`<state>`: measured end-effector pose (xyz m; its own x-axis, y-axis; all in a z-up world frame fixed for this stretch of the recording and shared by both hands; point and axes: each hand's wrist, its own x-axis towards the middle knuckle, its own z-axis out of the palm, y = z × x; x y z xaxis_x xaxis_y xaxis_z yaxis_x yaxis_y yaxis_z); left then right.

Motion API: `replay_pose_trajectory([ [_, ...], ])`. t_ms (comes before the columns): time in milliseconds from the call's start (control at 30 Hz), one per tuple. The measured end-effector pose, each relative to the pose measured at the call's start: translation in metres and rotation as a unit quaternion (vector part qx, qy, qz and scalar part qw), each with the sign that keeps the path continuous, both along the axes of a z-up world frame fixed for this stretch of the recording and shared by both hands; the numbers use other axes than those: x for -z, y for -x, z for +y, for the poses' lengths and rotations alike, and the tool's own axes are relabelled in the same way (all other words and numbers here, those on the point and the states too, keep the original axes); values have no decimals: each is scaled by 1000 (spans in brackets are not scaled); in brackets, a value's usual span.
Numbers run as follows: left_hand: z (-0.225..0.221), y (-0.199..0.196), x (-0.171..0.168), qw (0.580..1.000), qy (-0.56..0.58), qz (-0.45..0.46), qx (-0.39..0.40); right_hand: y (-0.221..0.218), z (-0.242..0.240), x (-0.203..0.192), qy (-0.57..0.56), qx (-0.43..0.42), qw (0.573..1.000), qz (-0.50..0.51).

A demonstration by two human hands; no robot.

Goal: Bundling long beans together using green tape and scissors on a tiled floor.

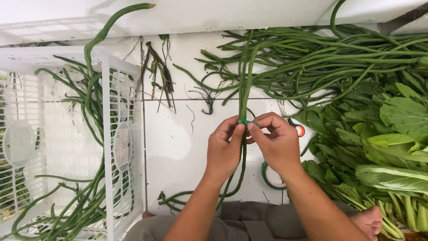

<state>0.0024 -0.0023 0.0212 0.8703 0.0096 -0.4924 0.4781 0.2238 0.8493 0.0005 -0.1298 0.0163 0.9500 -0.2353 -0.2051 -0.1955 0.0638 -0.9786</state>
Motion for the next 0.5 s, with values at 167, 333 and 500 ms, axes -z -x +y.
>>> replay_pose_trajectory([
  [167, -4, 6, -5, 997, -16, -69, 37, 0, -2, -10, -6, -26, 999, -17],
  [333, -4, 11, -5, 995, 29, -87, 32, 4, -7, -10, -25, -48, 998, -17],
  [500, -3, 12, 1, 988, 142, -63, 14, 5, -8, -26, -68, -55, 996, -6],
])
